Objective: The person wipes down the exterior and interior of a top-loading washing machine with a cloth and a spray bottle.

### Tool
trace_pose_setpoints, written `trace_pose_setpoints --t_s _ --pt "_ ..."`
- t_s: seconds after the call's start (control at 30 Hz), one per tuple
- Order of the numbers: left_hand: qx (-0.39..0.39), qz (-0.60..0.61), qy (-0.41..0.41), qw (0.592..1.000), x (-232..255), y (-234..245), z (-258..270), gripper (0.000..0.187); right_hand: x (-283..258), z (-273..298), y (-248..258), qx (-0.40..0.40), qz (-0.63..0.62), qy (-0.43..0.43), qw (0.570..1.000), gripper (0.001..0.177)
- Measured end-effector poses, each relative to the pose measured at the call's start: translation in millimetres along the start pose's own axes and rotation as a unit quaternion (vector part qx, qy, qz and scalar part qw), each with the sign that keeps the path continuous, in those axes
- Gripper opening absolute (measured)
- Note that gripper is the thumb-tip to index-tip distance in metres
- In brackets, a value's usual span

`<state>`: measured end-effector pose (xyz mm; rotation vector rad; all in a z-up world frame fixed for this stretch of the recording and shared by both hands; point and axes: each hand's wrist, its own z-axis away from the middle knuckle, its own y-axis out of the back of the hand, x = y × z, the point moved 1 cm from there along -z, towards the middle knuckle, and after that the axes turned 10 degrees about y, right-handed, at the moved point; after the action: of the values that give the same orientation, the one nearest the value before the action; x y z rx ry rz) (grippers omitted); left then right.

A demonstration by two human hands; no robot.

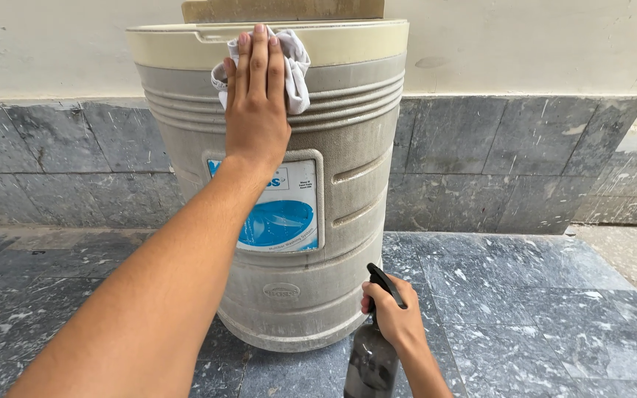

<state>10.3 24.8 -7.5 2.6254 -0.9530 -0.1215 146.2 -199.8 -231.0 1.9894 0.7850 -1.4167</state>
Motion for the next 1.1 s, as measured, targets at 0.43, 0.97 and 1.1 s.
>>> trace_pose_setpoints --t_s 0.43,0.97,1.1 --pt "0.007 -0.018 -0.012 1.000 -2.8 -5.1 2.0 0.076 -3.7 -12.5 14.2 -0.007 0.114 0.064 0.991 0.030" --pt "0.019 -0.021 -0.016 0.999 -5.3 -10.0 1.6 0.076 -21.9 -44.1 -25.2 0.005 0.025 0.041 0.999 0.025" --pt "0.039 0.002 -0.023 0.999 -6.4 -11.2 1.6 0.073 -21.7 -51.5 -30.5 -0.005 0.103 0.131 0.986 0.028"
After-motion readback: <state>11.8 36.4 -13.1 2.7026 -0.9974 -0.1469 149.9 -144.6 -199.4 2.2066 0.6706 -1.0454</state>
